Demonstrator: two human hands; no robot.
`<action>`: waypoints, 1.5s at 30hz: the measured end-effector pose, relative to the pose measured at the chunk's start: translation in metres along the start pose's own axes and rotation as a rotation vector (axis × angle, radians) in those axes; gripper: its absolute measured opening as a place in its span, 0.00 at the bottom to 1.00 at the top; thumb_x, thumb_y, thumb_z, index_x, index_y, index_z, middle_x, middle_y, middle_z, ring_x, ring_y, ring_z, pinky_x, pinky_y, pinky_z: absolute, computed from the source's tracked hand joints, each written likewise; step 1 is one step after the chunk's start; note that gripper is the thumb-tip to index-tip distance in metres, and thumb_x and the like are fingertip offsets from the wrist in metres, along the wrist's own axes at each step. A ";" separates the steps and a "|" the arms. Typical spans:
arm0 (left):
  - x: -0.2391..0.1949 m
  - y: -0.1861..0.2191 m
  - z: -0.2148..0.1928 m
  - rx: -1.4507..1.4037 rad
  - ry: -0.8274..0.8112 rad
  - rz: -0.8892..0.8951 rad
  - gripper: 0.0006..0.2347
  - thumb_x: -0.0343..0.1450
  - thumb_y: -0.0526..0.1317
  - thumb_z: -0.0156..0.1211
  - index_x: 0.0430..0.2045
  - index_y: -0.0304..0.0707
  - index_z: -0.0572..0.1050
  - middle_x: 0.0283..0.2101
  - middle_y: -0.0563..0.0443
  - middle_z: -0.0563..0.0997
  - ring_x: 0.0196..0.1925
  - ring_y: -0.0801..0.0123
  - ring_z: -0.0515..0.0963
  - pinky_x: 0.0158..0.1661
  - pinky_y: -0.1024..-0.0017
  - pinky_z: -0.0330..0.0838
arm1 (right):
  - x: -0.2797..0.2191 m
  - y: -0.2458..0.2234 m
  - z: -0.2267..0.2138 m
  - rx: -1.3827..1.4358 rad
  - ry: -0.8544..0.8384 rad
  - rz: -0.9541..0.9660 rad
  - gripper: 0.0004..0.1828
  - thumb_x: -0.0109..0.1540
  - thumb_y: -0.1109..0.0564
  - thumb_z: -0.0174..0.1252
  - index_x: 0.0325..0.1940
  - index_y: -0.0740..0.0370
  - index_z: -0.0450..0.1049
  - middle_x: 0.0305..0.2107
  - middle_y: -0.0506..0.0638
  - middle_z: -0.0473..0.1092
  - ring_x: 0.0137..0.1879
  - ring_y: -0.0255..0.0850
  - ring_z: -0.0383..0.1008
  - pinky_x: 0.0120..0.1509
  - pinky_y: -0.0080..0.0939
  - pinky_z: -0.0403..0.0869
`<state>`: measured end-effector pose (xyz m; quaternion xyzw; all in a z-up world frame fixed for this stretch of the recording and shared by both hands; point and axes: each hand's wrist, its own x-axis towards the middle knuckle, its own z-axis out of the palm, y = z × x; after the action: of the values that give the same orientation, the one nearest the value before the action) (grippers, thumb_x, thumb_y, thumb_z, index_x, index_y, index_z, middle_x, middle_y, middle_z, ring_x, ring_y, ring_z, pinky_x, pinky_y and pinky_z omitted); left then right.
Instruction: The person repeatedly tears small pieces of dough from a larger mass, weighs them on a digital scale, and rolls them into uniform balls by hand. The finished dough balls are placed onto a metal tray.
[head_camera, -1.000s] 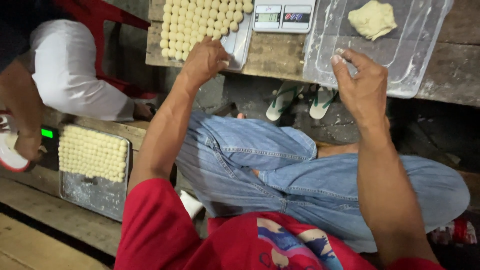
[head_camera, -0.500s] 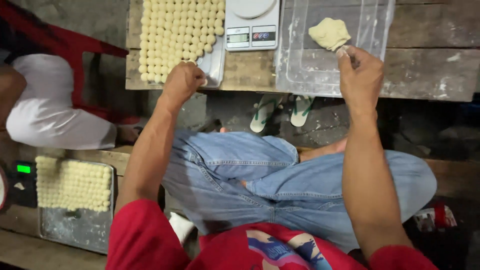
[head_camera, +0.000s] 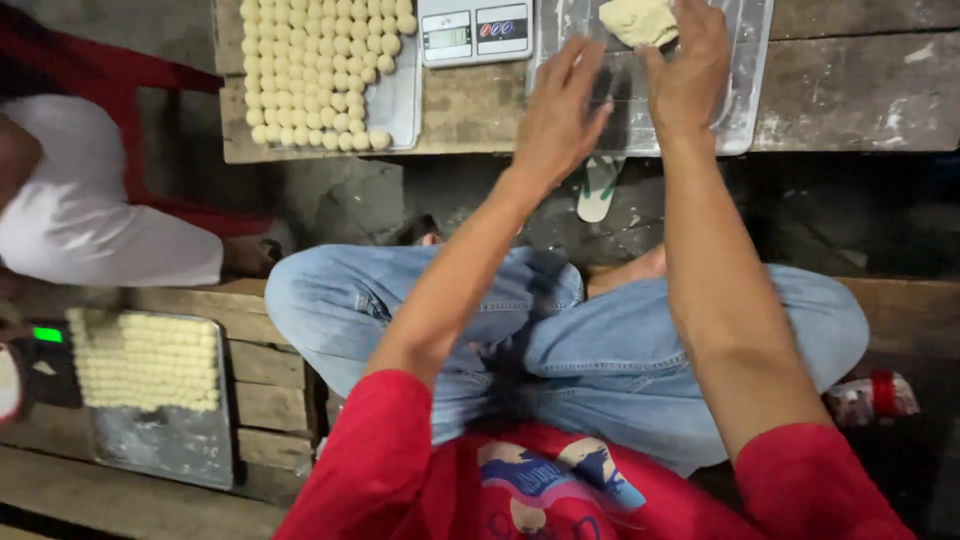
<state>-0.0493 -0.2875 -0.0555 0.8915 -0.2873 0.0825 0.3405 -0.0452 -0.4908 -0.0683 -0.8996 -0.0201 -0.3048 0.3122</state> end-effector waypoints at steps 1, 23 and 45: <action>0.007 -0.003 0.016 0.119 -0.005 0.028 0.31 0.74 0.42 0.72 0.69 0.41 0.58 0.73 0.42 0.57 0.74 0.44 0.64 0.73 0.51 0.66 | 0.001 0.000 0.000 0.030 0.024 0.026 0.36 0.54 0.68 0.83 0.63 0.68 0.74 0.52 0.62 0.71 0.58 0.58 0.72 0.62 0.51 0.71; 0.060 0.010 0.085 0.615 -0.087 0.051 0.26 0.86 0.58 0.41 0.79 0.71 0.40 0.83 0.68 0.36 0.86 0.47 0.37 0.73 0.41 0.58 | 0.014 0.030 0.000 0.591 0.187 0.850 0.10 0.50 0.66 0.75 0.34 0.59 0.86 0.26 0.42 0.80 0.32 0.29 0.78 0.37 0.27 0.78; 0.056 0.001 0.095 0.558 -0.020 -0.049 0.28 0.85 0.58 0.44 0.79 0.63 0.41 0.82 0.63 0.39 0.84 0.49 0.38 0.74 0.36 0.54 | 0.021 0.038 -0.037 1.407 0.524 1.157 0.21 0.54 0.74 0.68 0.50 0.71 0.73 0.36 0.61 0.77 0.43 0.50 0.80 0.50 0.45 0.83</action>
<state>-0.0089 -0.3755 -0.1072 0.9582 -0.2350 0.1414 0.0810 -0.0392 -0.5453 -0.0546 -0.2780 0.3206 -0.2128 0.8801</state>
